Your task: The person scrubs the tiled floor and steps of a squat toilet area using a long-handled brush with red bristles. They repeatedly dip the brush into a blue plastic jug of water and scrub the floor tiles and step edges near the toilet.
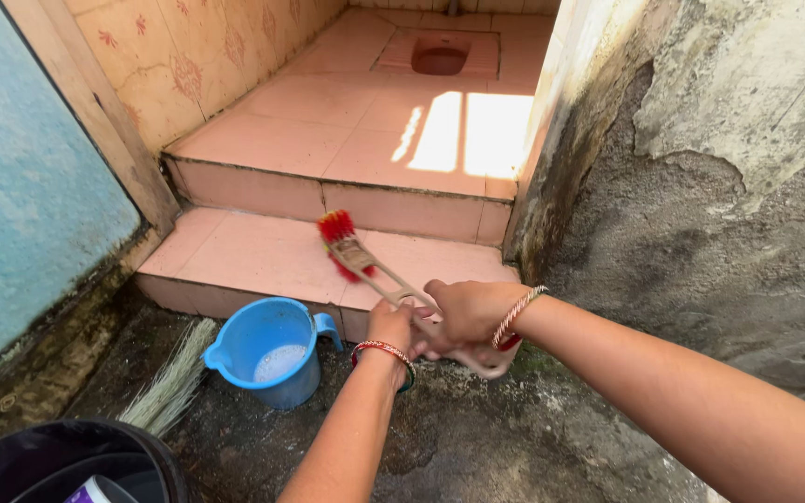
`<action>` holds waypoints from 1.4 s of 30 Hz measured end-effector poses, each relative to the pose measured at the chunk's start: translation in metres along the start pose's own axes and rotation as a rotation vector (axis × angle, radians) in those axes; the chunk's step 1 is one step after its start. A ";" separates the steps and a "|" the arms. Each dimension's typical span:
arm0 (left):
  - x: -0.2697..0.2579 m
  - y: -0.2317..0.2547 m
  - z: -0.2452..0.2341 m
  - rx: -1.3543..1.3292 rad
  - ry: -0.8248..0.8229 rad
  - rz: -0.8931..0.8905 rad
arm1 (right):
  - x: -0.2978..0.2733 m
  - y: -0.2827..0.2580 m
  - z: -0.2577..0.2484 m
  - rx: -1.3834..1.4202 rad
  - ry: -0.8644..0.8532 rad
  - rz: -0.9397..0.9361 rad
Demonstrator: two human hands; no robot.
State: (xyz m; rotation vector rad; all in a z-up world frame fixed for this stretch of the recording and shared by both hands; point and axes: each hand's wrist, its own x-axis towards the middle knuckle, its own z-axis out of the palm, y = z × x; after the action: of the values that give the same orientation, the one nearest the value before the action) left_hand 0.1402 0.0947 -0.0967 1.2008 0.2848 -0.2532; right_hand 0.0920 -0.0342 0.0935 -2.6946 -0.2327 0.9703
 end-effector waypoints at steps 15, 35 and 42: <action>-0.049 0.069 0.047 1.241 -0.072 0.551 | 0.008 0.055 -0.098 -0.788 0.362 0.085; -0.052 0.097 0.135 1.078 -0.058 0.828 | -0.083 -0.005 -0.124 -0.685 0.251 0.380; -0.026 0.107 0.057 1.436 0.242 0.698 | -0.023 -0.030 -0.071 -0.429 0.287 0.044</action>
State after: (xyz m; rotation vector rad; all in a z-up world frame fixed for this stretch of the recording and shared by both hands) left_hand 0.1572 0.0791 0.0249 2.6591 -0.1986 0.4032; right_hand 0.1183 -0.0252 0.1693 -3.1971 -0.3589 0.5807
